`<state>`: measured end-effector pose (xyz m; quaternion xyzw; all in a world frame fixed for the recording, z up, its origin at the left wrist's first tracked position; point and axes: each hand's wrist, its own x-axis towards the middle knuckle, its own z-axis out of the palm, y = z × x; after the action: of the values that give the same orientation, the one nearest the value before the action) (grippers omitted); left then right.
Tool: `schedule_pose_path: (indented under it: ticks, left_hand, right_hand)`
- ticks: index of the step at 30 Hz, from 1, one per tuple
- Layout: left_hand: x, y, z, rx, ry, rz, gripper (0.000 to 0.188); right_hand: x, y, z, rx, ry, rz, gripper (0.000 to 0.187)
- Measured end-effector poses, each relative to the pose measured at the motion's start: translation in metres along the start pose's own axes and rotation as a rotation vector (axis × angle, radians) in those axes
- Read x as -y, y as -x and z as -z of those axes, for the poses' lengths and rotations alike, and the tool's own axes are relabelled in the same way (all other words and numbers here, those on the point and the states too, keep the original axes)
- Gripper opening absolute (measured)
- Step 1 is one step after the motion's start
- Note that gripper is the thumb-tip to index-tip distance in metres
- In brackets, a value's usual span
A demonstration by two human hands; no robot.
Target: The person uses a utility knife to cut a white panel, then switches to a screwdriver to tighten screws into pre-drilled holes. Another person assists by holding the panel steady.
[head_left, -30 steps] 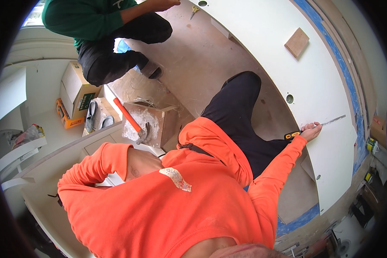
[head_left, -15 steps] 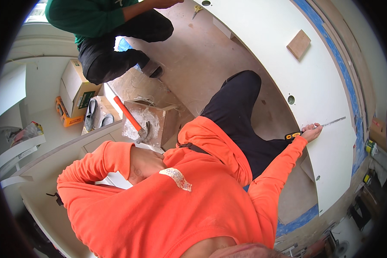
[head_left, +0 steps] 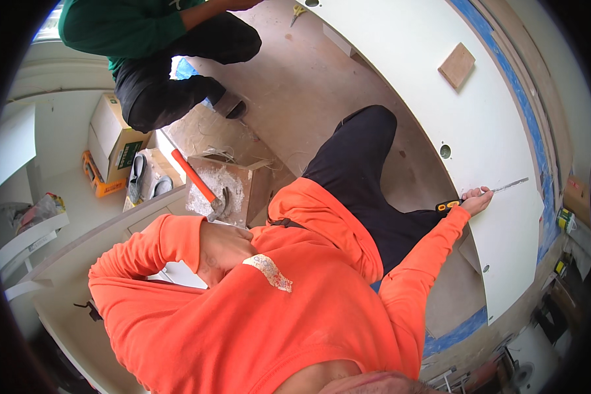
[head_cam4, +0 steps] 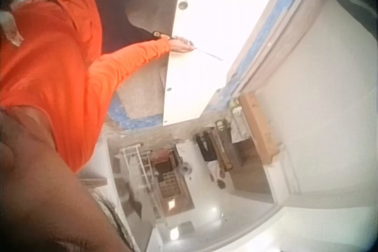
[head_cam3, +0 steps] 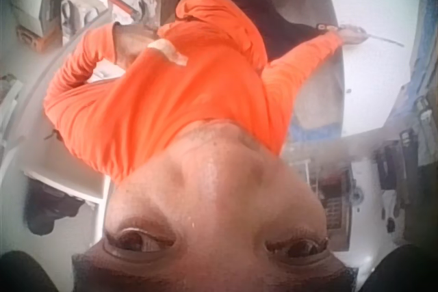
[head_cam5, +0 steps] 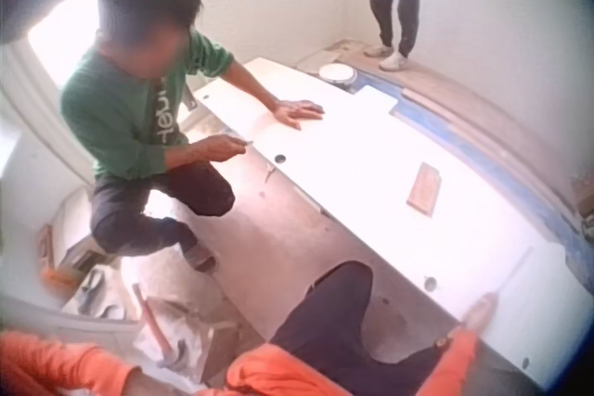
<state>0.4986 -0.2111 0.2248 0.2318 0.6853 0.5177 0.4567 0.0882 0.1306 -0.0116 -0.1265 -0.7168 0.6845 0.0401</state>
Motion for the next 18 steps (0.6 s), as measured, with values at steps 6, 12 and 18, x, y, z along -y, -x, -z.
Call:
schedule_pose_path:
  ticks: [6, 12, 18]
  left_hand:
    - [0.036, 0.012, -0.033, 0.15, 0.204, -0.187, 0.024]
    - [0.011, 0.006, -0.008, 0.033, -0.046, -0.035, 0.038]
    - [-0.01, 0.009, 0.005, -0.038, -0.139, 0.08, 0.033]
  right_hand:
    - [-0.003, -0.001, -0.002, -0.025, -0.001, -0.031, 0.037]
    - [-0.002, -0.001, -0.001, -0.018, 0.01, -0.03, 0.038]
    - [0.0, -0.002, 0.001, -0.042, 0.019, -0.01, 0.037]
